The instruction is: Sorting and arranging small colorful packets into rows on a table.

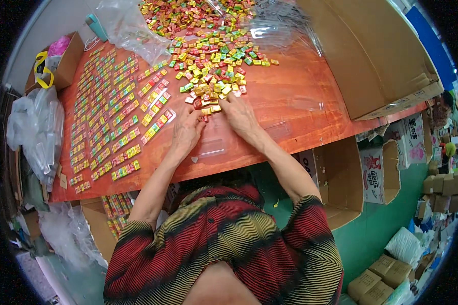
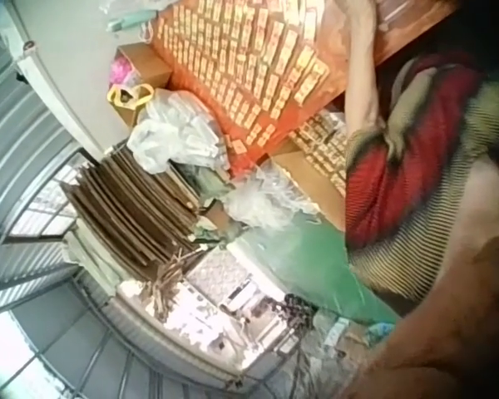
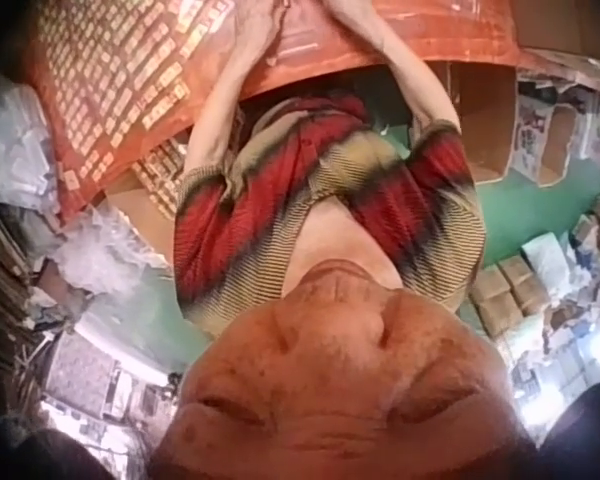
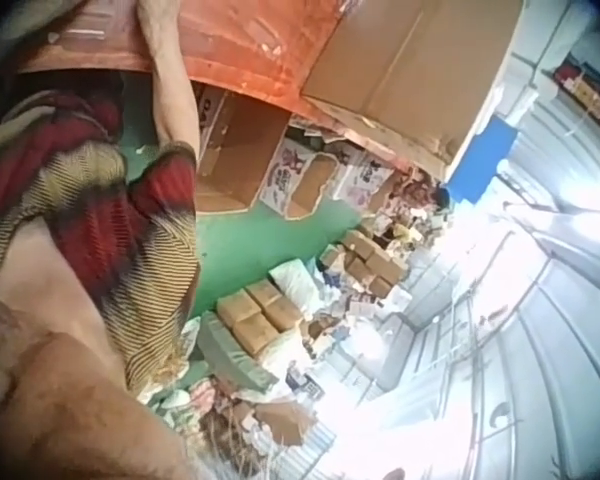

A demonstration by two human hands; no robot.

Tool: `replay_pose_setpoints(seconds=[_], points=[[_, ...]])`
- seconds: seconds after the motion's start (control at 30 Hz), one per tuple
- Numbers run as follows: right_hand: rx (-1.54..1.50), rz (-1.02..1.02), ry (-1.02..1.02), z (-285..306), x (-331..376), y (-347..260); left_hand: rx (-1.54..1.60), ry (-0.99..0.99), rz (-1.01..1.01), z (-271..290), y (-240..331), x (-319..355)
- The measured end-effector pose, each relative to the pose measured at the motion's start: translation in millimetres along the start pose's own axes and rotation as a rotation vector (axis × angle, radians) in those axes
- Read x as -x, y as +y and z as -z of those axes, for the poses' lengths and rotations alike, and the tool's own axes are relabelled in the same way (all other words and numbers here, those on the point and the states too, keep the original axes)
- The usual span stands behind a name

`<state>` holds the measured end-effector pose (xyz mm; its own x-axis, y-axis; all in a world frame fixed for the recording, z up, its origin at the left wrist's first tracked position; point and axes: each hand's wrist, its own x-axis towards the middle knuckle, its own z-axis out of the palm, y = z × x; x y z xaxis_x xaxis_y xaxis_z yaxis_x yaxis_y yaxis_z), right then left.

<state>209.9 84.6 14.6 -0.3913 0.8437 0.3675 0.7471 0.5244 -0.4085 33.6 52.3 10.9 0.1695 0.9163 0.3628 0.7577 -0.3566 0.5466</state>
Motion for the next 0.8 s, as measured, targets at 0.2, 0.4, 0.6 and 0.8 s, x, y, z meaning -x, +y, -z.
replay_pose_setpoints(seconds=[0.2,0.4,0.6,0.8], points=[[0.131,-0.090,-0.014,7.7,-5.1,-12.0,0.027,-0.009,0.089,6.0,2.5,3.0],[0.010,0.154,-0.164,-9.9,-12.1,-30.7,0.012,-0.107,0.098,13.7,-4.3,4.0],[0.010,0.069,-0.236,-3.8,-8.3,-17.9,0.062,-0.160,0.203,13.1,-4.8,12.7],[0.094,-0.023,-0.233,-11.3,0.5,-22.7,0.055,-0.056,0.174,3.2,10.5,7.4]])
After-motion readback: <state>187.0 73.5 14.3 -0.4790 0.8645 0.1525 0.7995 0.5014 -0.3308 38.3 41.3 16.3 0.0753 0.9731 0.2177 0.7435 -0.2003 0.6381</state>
